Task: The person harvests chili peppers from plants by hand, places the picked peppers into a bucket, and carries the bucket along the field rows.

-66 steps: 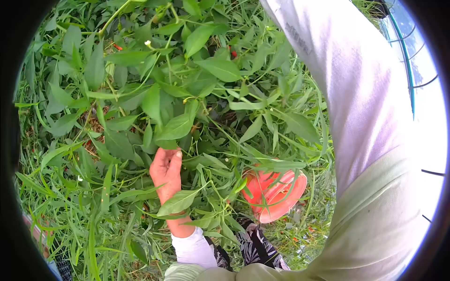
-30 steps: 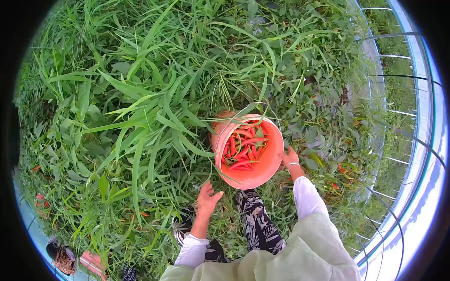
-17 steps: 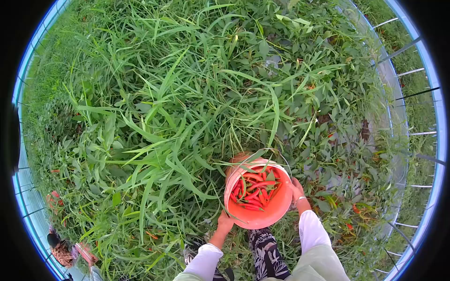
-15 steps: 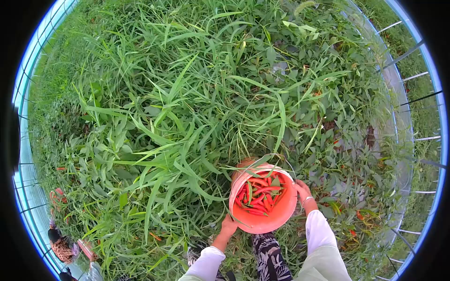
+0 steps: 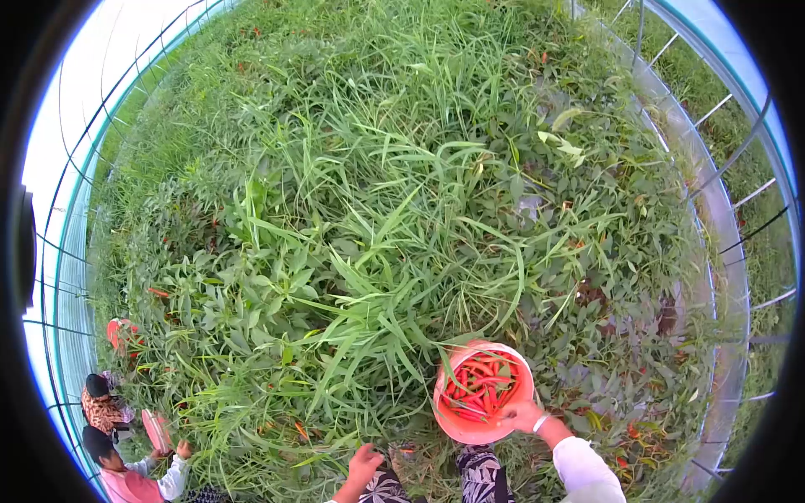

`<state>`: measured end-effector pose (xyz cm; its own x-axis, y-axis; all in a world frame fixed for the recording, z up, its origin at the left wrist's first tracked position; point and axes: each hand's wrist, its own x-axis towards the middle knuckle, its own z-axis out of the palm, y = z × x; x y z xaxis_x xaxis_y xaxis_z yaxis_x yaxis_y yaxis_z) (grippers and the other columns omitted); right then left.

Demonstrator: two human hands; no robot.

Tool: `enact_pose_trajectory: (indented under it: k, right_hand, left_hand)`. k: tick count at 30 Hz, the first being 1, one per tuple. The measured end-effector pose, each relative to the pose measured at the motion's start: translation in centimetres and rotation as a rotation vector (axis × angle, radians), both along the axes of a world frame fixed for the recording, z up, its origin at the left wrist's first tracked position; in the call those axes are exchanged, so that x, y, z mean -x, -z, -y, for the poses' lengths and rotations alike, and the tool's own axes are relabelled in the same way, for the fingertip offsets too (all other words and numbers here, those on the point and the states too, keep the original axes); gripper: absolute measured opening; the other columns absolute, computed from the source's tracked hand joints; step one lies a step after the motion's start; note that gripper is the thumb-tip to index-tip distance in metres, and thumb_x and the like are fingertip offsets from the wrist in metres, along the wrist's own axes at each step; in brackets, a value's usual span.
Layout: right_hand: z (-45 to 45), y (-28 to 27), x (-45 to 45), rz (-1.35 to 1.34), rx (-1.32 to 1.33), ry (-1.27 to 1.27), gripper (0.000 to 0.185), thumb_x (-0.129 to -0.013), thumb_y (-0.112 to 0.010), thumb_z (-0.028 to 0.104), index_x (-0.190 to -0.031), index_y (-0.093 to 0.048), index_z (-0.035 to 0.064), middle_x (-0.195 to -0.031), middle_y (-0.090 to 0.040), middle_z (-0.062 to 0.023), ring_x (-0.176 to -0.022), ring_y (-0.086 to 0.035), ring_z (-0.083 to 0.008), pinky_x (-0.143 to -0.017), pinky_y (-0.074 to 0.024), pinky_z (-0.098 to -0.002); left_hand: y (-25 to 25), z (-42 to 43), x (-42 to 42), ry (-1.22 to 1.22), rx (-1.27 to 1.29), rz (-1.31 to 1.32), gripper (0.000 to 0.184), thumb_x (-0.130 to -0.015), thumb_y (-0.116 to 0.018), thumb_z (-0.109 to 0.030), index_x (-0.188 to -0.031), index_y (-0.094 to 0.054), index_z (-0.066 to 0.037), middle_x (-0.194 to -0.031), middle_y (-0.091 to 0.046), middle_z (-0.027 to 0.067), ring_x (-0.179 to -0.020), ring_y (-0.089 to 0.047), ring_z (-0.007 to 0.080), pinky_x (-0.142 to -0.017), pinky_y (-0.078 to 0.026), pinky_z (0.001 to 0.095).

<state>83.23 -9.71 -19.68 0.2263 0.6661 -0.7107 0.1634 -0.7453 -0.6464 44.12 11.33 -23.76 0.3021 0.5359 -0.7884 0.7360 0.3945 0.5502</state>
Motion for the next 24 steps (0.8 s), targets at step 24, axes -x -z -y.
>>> enact_pose_trajectory:
  k: [24]
  right_hand:
    - [17.4, -20.3, 8.3, -0.295, 0.013, 1.348, 0.026, -0.085, -0.056, 0.025, -0.065, -0.044, 0.0129, -0.049, -0.035, 0.0043, -0.038, -0.029, -0.0076, -0.038, -0.0253, -0.0231]
  left_hand:
    - [-16.5, -3.2, 20.4, -0.550, -0.128, -0.366, 0.050, -0.075, -0.061, -0.011, -0.121, -0.045, 0.000, -0.081, -0.060, 0.0092, -0.055, -0.057, 0.0158, -0.039, -0.037, 0.0263]
